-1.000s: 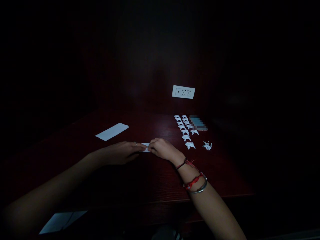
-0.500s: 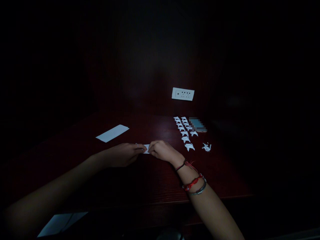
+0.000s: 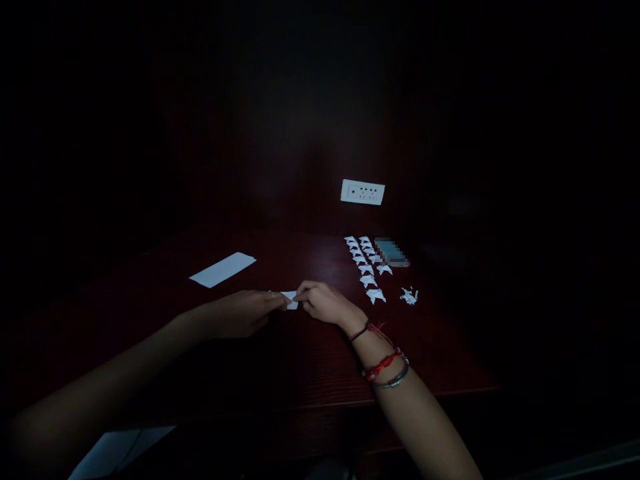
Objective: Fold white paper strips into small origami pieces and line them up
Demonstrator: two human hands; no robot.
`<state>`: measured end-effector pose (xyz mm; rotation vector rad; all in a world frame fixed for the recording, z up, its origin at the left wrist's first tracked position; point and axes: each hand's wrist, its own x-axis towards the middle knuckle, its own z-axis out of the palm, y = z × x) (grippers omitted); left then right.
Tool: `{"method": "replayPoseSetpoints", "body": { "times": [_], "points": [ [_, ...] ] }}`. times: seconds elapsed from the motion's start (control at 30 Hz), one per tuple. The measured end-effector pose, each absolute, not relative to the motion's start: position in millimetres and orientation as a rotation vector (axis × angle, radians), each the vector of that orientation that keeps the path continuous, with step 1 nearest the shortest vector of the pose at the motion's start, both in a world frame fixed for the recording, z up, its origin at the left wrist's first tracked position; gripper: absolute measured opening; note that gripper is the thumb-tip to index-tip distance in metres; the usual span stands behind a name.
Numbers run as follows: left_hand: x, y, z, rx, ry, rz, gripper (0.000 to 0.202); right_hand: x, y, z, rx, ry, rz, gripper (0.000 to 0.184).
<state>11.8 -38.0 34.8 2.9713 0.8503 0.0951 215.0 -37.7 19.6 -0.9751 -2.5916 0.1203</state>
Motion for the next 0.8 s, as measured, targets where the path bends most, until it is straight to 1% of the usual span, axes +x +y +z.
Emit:
{"method": "replayPoseSetpoints", "body": {
  "times": [0.2, 0.4, 0.47, 0.6, 0.7, 0.8],
  "points": [
    [10, -34, 37, 2.929, 0.852, 0.073, 0.039, 207, -47, 25, -1.151, -2.658, 0.008, 0.027],
    [8, -32, 35, 2.883, 0.899, 0.111, 0.033, 216, -48, 26, -1.324, -2.611, -0.132, 0.023],
    [6, -32, 35, 2.868, 0.89, 0.131, 0.033, 222, -46, 24, -1.314, -2.575, -0.117, 0.022],
    [4, -31, 35, 2.844, 0.85, 0.148, 0.038, 223, -41, 23, -1.175, -2.514, -0.028, 0.027],
    [4, -29, 32, 2.834, 0.803, 0.183, 0.041, 219, -40, 22, -1.072, -2.548, 0.055, 0.029],
    [7, -26, 31, 2.831, 0.75, 0.276, 0.04, 216, -39, 19, -1.04, -2.593, 0.106, 0.028]
  ]
}}
